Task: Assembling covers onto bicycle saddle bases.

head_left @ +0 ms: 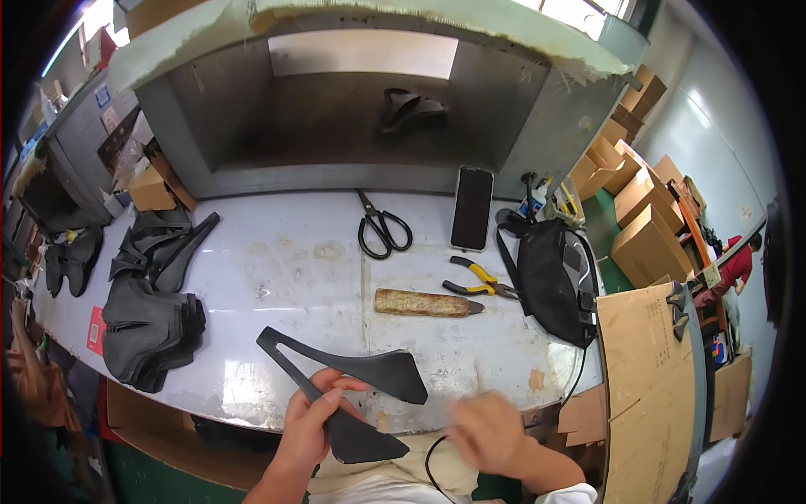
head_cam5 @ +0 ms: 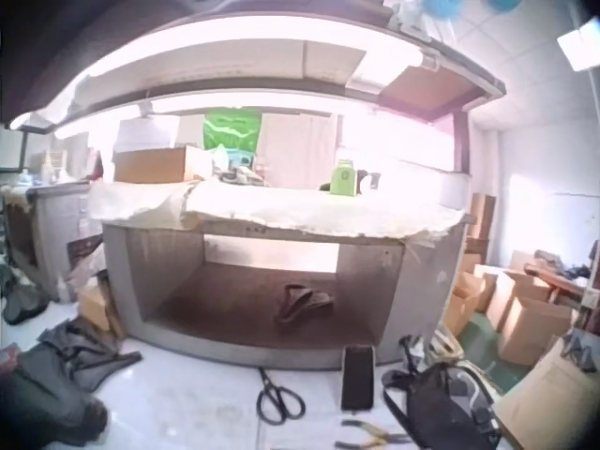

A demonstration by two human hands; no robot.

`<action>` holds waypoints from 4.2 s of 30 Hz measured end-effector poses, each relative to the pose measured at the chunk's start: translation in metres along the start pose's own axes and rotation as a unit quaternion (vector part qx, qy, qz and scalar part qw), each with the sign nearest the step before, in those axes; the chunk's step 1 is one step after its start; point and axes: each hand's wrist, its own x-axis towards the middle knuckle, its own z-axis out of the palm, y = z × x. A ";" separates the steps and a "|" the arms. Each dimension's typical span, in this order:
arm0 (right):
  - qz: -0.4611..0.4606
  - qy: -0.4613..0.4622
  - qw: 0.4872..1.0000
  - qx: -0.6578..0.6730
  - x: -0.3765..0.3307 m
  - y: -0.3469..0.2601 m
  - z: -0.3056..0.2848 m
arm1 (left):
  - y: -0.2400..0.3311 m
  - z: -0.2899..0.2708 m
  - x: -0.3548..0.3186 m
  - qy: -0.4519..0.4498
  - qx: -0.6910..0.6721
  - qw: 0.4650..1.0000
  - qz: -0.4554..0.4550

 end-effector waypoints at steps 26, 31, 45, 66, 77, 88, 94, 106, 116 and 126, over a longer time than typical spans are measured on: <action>0.651 -0.155 0.715 0.203 -0.202 0.049 -0.049 | 0.046 0.034 0.016 -0.038 0.824 0.513 0.238; 0.562 -0.154 0.812 0.044 -0.186 0.041 -0.056 | 0.016 0.036 0.019 -0.074 0.775 0.594 0.202; 0.051 0.045 0.981 0.179 -0.007 0.013 0.022 | 0.019 -0.038 0.029 0.220 0.662 0.701 0.145; -0.002 0.012 0.969 0.248 0.044 -0.018 0.036 | 0.175 -0.183 -0.017 0.141 0.876 0.346 0.305; 0.004 -0.009 0.970 0.244 0.043 -0.022 0.039 | 0.187 -0.199 -0.008 0.110 0.896 0.296 0.313; 0.033 -0.018 0.973 0.227 0.026 -0.013 0.050 | 0.201 -0.219 -0.012 0.264 0.761 0.450 0.386; 0.048 -0.007 0.973 0.224 0.019 -0.009 0.049 | 0.218 -0.245 -0.026 0.441 0.497 0.616 0.423; 0.070 -0.156 0.976 0.133 0.028 -0.006 0.036 | 0.357 -0.325 -0.131 0.500 0.148 0.609 0.597; 0.061 -0.155 0.978 0.129 0.018 0.020 0.024 | 0.193 -0.126 -0.090 0.553 0.484 0.457 0.500; 0.101 -0.145 0.976 0.125 -0.007 0.028 0.012 | 0.025 -0.041 0.024 0.158 0.727 0.583 0.327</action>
